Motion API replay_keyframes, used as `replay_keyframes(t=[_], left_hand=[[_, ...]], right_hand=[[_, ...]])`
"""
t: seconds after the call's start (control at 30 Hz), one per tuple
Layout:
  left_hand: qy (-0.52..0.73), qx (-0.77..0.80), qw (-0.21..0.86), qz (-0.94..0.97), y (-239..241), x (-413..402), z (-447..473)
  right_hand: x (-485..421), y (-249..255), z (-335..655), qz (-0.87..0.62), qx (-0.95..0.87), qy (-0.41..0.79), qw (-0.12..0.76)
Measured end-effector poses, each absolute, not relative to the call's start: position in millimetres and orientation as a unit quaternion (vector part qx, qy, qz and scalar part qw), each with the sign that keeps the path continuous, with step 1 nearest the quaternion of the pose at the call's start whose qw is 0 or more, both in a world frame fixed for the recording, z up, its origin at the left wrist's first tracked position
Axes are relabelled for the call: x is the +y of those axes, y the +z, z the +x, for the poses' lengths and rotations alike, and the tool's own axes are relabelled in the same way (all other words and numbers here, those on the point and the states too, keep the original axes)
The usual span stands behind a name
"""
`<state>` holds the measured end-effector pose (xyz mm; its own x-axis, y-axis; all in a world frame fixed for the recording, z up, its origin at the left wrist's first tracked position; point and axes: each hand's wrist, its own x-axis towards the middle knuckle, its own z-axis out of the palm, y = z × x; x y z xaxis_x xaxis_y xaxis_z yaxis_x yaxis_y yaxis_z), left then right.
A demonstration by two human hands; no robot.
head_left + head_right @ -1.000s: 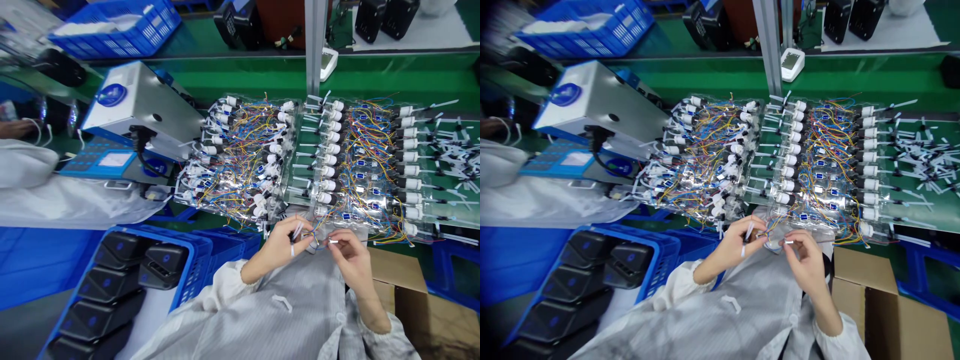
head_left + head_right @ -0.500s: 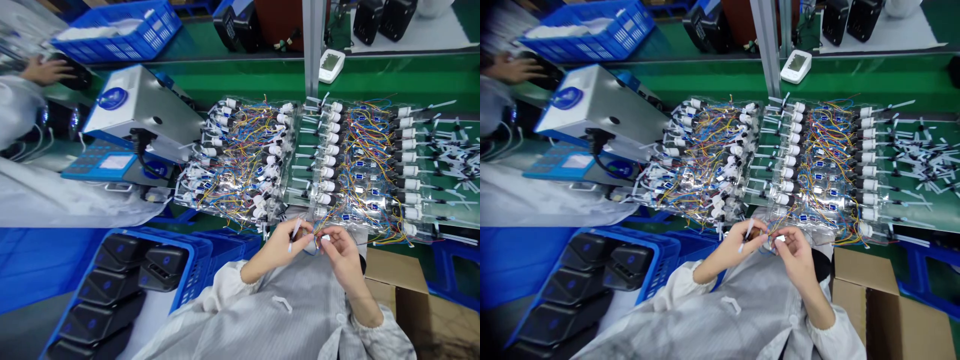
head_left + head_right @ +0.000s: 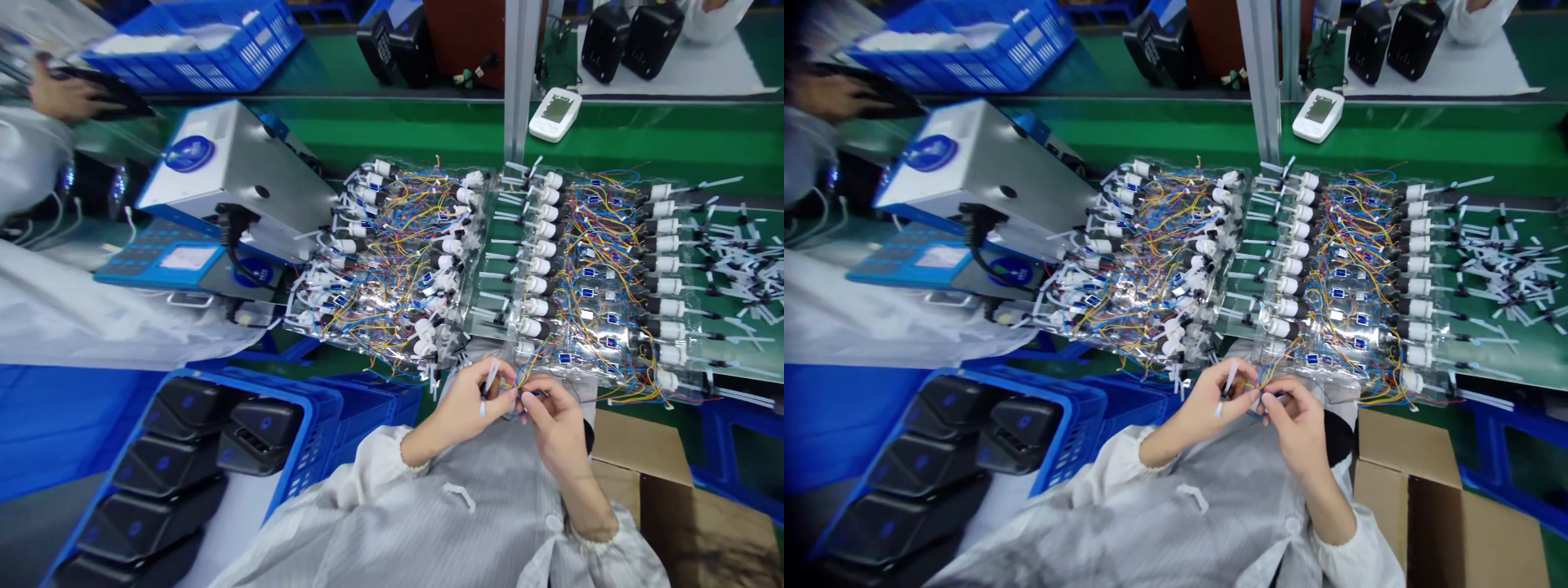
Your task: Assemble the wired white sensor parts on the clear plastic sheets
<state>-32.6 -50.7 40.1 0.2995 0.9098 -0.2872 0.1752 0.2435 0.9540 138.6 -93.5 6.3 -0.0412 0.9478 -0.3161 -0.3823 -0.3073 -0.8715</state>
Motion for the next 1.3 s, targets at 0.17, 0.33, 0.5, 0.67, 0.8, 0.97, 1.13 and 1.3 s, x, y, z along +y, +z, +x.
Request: replay_keyframes(t=[0.17, 0.33, 0.5, 0.67, 0.8, 0.97, 1.13, 1.3], left_hand=[[0.276, 0.51, 0.605, 0.546, 46.9, -47.4, -29.4], [0.321, 0.504, 0.636, 0.488, 42.4, -44.2, -28.5], [0.303, 0.473, 0.676, 0.477, 42.6, -42.5, -27.8], [0.267, 0.462, 0.649, 0.541, 48.5, -39.1, -31.5], [0.266, 0.439, 0.675, 0.53, 51.9, -33.3, -36.2], [0.271, 0.435, 0.711, 0.483, 47.6, -36.8, -32.5], [0.278, 0.446, 0.727, 0.443, 42.3, -42.3, -25.7], [0.291, 0.457, 0.741, 0.397, 45.4, -38.9, -25.0]], right_hand=[[-93.5, 7.7, 139.0, -0.48, -0.332, 0.636, 0.504], [-93.1, 19.6, 144.1, -0.492, -0.392, 0.61, 0.482], [-95.7, 32.8, 161.7, -0.488, -0.48, 0.598, 0.417], [-99.7, 32.2, 169.1, -0.443, -0.399, 0.675, 0.435], [-98.4, 33.0, 163.9, -0.421, -0.307, 0.715, 0.466], [-91.3, 33.3, 157.0, -0.438, -0.268, 0.702, 0.494], [-89.0, 25.9, 157.9, -0.473, -0.28, 0.669, 0.5], [-101.7, 19.5, 169.5, -0.471, -0.36, 0.644, 0.484]])
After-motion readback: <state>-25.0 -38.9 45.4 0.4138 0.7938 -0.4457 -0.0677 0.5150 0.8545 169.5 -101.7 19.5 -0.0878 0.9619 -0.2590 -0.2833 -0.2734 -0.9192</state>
